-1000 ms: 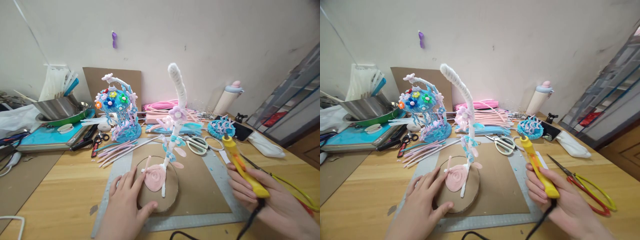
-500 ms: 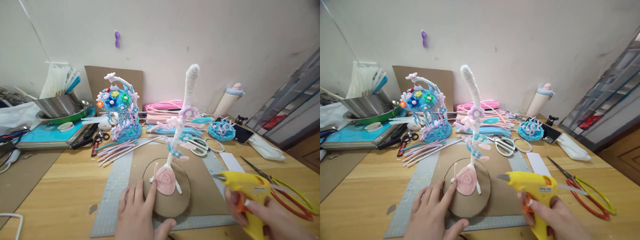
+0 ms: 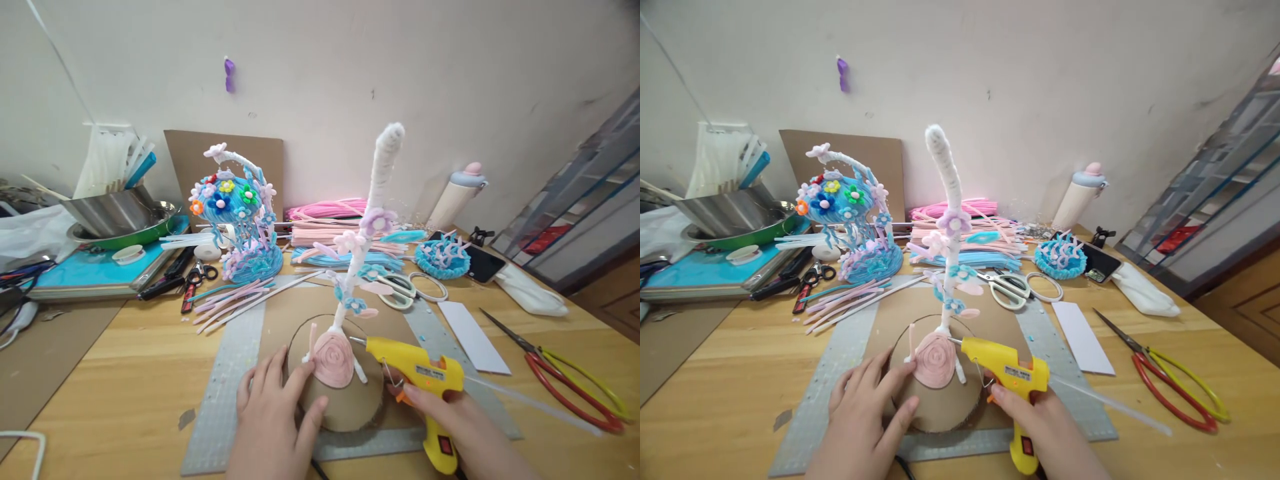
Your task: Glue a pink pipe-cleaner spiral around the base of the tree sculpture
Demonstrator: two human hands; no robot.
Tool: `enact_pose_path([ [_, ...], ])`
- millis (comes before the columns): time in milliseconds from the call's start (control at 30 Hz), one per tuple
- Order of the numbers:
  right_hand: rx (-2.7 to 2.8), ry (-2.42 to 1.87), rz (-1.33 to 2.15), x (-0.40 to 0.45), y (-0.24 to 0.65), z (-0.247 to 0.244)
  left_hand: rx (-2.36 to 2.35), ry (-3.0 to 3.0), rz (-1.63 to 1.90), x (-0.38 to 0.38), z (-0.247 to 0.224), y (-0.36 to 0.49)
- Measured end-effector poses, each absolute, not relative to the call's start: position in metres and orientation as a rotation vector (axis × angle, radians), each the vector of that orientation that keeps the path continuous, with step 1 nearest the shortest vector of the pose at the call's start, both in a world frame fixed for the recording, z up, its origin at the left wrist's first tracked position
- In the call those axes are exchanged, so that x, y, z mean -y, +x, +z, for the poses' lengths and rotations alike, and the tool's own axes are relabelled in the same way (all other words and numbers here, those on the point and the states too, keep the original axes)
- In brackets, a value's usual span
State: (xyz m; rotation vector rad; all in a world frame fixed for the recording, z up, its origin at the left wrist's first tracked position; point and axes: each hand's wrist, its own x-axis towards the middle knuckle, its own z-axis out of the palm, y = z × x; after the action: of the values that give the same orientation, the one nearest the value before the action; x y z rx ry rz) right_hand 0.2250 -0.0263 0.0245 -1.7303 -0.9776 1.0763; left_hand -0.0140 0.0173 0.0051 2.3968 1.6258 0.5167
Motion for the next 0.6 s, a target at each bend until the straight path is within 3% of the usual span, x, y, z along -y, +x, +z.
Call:
enact_pose_path([
  [200, 0.403, -1.145, 1.426, 0.02, 0.225, 0.015, -1.837, 2.147, 0.639, -0.034, 0.013, -0.007],
  [333, 0.236, -1.027, 1.498, 0.015, 0.223, 0.015, -1.871, 2.095, 0.598, -0.044, 0.02, -0.001],
  [600, -0.171, -0.84, 1.452, 0.013, 0.219, 0.018, -1.645, 1.621, 0.858, -0.047, 0.013, 0.01],
])
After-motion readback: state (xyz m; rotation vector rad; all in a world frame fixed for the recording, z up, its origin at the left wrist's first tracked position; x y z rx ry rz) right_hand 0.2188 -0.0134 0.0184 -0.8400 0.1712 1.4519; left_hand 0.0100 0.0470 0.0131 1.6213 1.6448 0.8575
